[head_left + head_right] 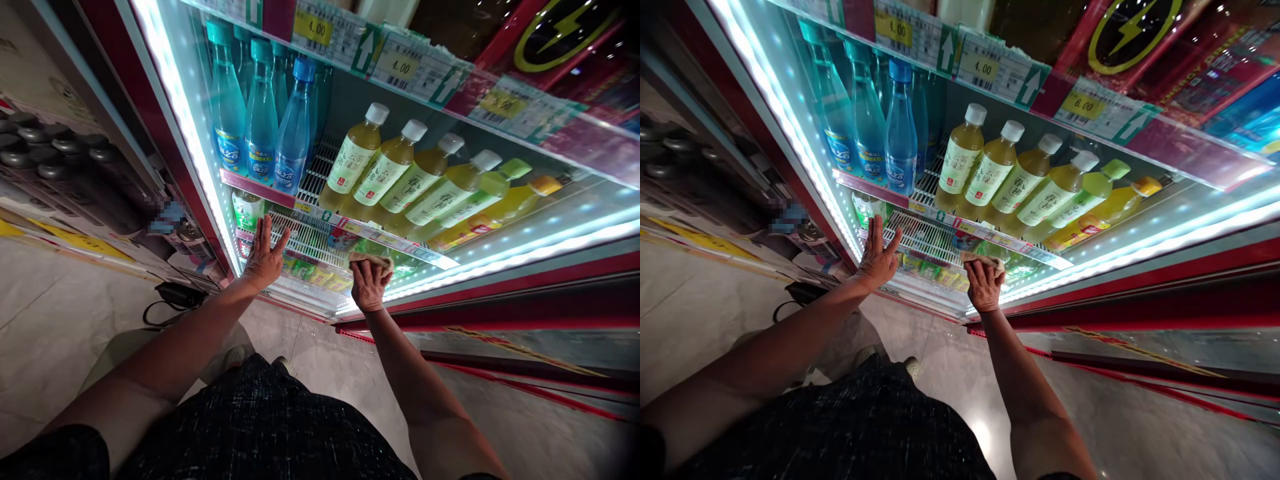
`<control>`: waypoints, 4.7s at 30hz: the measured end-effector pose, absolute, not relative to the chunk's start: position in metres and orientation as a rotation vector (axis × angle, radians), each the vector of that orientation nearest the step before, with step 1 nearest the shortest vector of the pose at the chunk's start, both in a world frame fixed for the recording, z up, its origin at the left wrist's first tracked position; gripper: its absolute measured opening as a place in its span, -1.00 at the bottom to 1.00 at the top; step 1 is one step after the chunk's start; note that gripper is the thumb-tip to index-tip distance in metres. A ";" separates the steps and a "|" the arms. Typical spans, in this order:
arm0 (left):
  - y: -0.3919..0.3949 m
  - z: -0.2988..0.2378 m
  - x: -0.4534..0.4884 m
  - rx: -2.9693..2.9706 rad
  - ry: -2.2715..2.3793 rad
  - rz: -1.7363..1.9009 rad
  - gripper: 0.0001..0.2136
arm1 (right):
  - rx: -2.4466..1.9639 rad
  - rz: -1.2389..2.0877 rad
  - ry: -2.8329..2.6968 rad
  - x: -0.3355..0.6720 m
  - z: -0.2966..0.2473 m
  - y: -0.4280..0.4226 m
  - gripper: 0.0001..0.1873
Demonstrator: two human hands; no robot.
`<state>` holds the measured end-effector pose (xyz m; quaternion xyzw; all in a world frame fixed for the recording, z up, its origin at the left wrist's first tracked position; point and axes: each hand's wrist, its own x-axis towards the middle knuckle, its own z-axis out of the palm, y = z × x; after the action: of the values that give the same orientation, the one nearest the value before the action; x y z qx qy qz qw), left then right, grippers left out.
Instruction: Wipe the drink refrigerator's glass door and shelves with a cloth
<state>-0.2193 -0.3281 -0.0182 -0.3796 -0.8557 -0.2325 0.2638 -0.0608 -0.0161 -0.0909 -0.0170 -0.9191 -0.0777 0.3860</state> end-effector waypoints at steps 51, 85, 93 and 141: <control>-0.388 -0.057 -0.251 -1.122 -2.371 -0.702 -0.15 | 0.497 -0.243 -2.406 -0.131 -0.036 -0.112 -0.27; -0.430 -0.072 -0.268 -0.925 -2.565 -0.870 -0.35 | 0.606 -0.151 -2.461 -0.199 -0.013 -0.197 -0.25; -0.440 -0.074 -0.276 -0.946 -2.551 -0.924 -0.44 | 0.741 -0.195 -2.430 -0.211 -0.021 -0.214 -0.31; -0.482 -0.112 -0.297 -0.887 -2.520 -1.134 -0.16 | 0.687 -0.068 -2.666 -0.279 -0.055 -0.309 -0.31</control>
<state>-0.2966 -0.4816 -0.1124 -0.3034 -0.8621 -0.3878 0.1196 -0.2786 -0.3094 -0.0554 0.2448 -0.9499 -0.0242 0.1928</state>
